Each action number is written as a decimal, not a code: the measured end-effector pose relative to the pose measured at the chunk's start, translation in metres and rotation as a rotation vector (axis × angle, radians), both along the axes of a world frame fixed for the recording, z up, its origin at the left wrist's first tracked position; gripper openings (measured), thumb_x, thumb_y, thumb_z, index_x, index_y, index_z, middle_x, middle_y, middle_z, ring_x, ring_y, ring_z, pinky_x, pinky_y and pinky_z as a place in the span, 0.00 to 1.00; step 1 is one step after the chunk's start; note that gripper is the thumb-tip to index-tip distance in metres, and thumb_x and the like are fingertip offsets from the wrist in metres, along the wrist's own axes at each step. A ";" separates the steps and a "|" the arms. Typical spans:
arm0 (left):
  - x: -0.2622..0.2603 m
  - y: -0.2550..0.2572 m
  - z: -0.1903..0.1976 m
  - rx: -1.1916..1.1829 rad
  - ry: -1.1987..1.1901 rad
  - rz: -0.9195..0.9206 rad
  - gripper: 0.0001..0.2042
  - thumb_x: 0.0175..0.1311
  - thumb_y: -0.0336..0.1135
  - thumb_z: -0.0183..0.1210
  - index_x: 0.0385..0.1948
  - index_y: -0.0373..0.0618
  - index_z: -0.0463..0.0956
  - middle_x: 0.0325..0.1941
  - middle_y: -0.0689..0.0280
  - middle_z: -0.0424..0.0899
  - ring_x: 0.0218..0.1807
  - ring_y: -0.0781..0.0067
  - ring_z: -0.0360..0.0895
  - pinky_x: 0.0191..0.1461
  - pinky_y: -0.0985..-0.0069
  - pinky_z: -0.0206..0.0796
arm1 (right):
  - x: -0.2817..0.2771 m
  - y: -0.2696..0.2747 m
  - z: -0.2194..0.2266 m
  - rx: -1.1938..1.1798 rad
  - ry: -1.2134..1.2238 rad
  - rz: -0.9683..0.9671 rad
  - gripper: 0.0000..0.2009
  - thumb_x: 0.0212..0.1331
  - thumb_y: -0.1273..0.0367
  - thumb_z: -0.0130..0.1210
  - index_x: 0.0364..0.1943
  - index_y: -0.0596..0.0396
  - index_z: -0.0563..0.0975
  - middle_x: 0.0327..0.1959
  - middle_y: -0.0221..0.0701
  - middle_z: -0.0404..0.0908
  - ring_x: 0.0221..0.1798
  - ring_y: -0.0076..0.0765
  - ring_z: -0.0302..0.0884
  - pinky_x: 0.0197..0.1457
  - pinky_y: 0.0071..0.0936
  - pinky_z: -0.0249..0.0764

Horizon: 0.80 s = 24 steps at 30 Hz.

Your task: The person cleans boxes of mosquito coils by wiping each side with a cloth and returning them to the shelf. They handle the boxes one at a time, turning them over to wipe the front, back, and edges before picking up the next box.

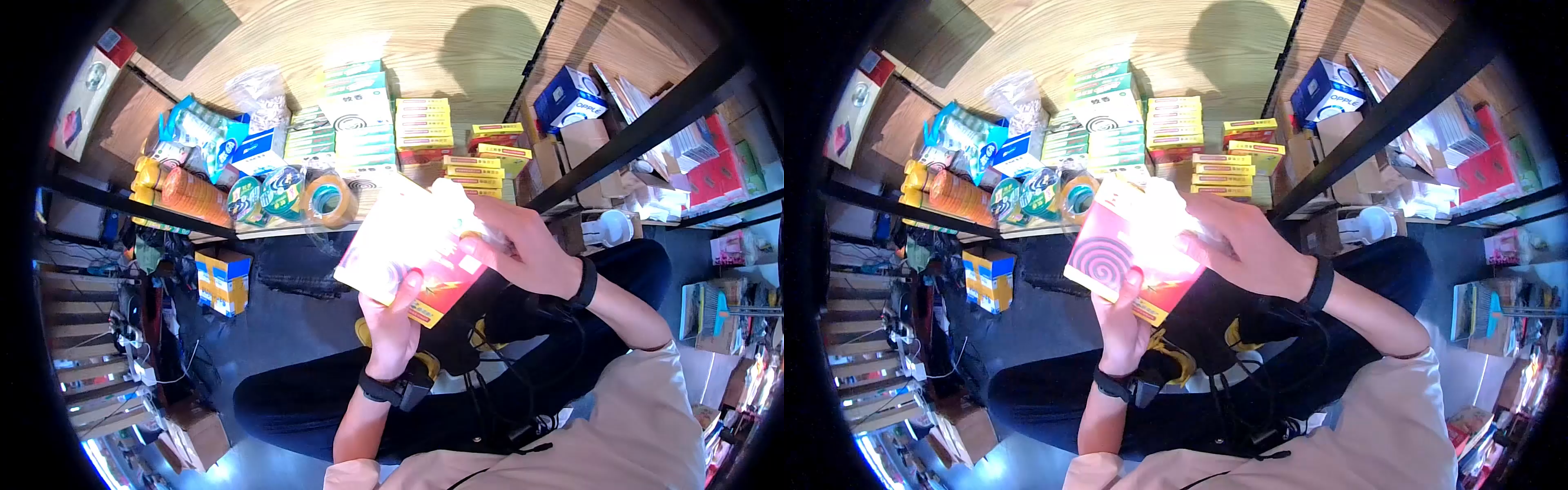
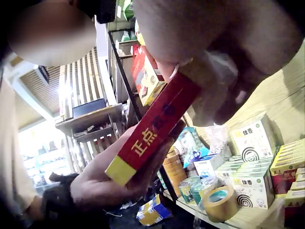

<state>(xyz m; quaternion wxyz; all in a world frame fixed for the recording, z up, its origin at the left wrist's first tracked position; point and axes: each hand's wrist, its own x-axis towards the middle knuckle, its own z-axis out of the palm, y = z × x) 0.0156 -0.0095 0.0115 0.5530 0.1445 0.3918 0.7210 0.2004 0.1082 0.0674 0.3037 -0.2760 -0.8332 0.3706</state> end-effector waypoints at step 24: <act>-0.017 0.003 0.004 0.097 0.059 -0.217 0.17 0.77 0.39 0.58 0.58 0.37 0.75 0.56 0.62 0.84 0.56 0.72 0.82 0.65 0.69 0.73 | 0.002 -0.005 0.018 -0.143 0.182 -0.195 0.17 0.78 0.65 0.44 0.59 0.64 0.75 0.31 0.37 0.77 0.31 0.31 0.75 0.38 0.32 0.72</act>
